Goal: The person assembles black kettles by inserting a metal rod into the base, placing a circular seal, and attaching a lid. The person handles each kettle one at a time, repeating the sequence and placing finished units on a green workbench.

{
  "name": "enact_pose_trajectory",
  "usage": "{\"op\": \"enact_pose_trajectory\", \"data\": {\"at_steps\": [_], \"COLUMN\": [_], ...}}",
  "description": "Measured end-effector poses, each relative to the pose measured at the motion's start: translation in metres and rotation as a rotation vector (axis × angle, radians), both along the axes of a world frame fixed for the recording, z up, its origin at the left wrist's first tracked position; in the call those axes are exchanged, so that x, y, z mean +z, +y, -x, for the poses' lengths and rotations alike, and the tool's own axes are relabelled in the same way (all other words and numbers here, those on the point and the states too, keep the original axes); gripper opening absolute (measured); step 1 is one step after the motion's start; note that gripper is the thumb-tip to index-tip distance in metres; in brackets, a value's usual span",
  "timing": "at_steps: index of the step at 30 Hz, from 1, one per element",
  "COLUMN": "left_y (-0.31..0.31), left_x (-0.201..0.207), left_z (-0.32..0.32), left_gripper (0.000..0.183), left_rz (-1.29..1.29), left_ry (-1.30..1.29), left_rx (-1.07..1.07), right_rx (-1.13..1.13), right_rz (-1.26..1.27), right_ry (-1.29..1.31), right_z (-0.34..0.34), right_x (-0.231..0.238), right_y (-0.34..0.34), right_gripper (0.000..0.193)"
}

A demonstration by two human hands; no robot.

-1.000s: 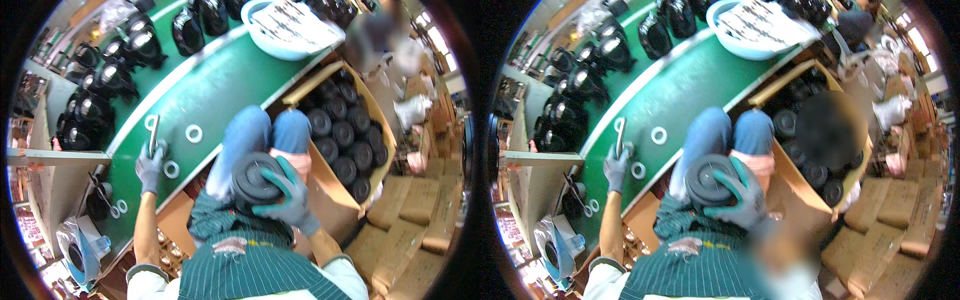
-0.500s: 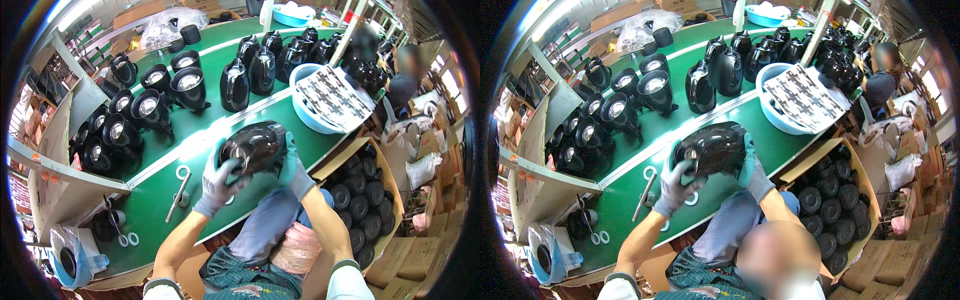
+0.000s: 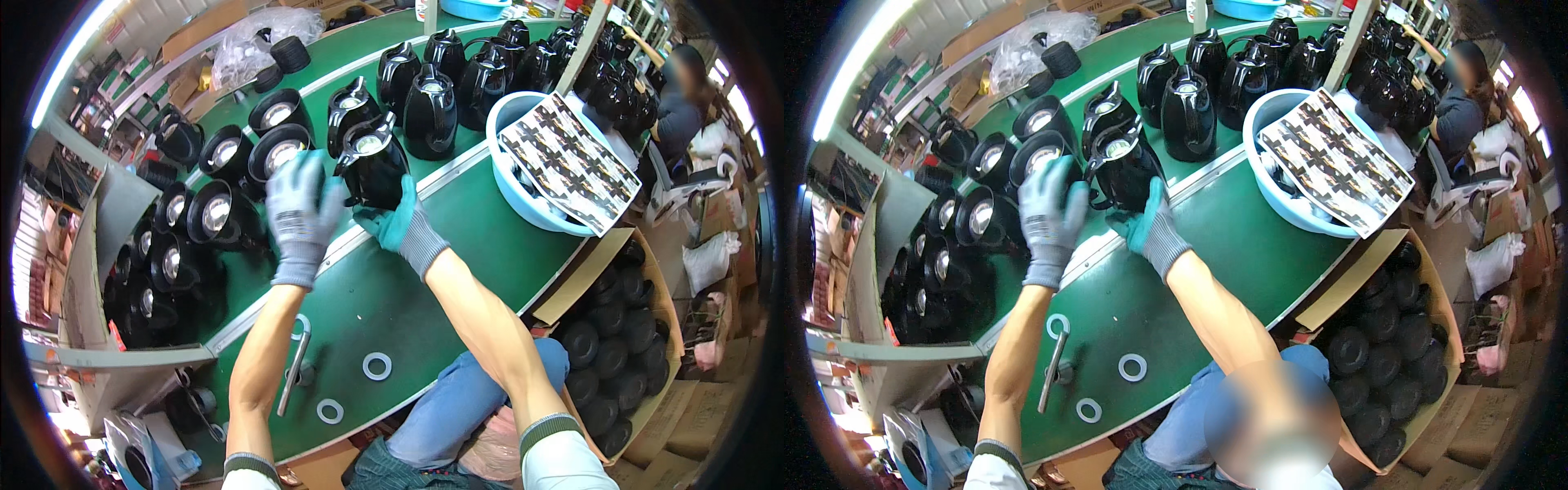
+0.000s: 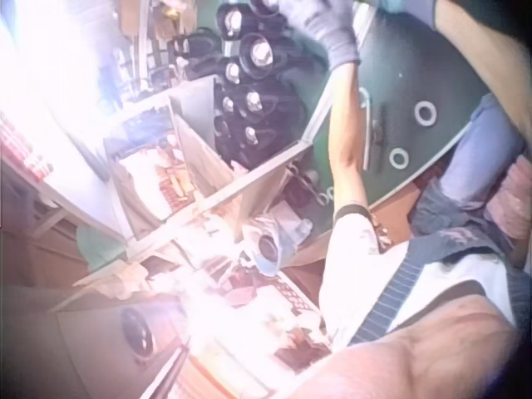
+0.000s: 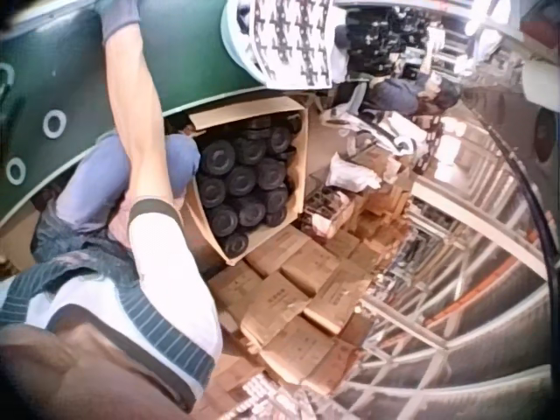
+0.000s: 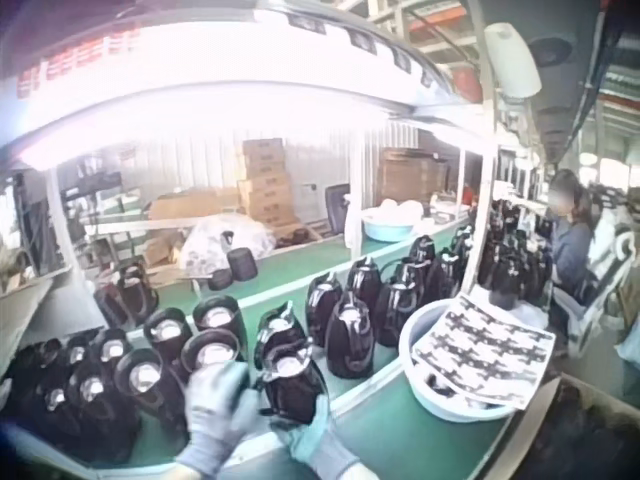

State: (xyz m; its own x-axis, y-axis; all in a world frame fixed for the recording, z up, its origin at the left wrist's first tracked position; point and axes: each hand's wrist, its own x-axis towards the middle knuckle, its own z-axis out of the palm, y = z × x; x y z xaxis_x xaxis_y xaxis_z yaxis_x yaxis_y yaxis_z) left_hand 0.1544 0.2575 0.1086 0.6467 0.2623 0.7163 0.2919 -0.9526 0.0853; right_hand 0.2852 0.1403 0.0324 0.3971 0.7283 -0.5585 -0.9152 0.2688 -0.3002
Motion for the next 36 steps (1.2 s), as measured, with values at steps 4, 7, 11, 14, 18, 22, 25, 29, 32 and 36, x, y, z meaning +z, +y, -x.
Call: {"op": "enact_pose_trajectory", "data": {"at_steps": [4, 7, 11, 14, 18, 22, 25, 29, 32, 36], "left_y": [0.035, 0.056, 0.05, 0.008, -0.051, -0.112, -0.156, -0.202, -0.24, -0.266], "left_x": [0.006, 0.001, 0.012, 0.056, 0.13, 0.145, 0.122, 0.043, 0.003, -0.003], "left_z": [-0.003, 0.002, 0.05, 0.086, 0.15, 0.174, 0.203, 0.269, 0.269, 0.245], "left_gripper": [0.058, 0.047, 0.04, 0.038, 0.036, 0.041, 0.06, 0.078, 0.082, 0.059], "left_rz": [-0.011, 0.094, 0.126, 0.178, 0.192, 0.293, 0.366, 0.202, 0.31, 1.032], "left_ry": [0.35, 0.3, 0.252, 0.239, 0.355, 0.388, 0.289, 0.366, 0.15, 0.15], "left_rx": [0.351, 0.206, 0.062, -0.141, -0.401, -0.614, -0.667, -0.647, -0.686, -0.477], "right_rx": [-0.161, -0.058, 0.114, 0.043, 0.09, 0.353, 0.285, -0.036, 0.036, 0.139], "right_rz": [-0.067, -0.023, 0.138, 0.36, 0.212, 0.111, 0.287, 0.303, 0.307, 0.455], "right_ry": [0.028, 0.029, -0.799, -1.953, -2.588, -2.449, -2.256, -1.661, -1.017, -0.842], "right_z": [-0.063, -0.058, 0.026, 0.045, 0.08, 0.117, 0.149, 0.201, 0.236, 0.265], "right_x": [-0.03, -0.039, 0.01, 0.063, 0.149, 0.157, 0.141, 0.128, 0.146, 0.156], "right_y": [0.03, 0.024, -0.031, -0.087, -0.133, -0.204, -0.282, -0.364, -0.402, -0.441], "right_gripper": [0.082, 0.089, 0.074, 0.078, 0.08, 0.068, 0.074, 0.075, 0.075, 0.071]}}
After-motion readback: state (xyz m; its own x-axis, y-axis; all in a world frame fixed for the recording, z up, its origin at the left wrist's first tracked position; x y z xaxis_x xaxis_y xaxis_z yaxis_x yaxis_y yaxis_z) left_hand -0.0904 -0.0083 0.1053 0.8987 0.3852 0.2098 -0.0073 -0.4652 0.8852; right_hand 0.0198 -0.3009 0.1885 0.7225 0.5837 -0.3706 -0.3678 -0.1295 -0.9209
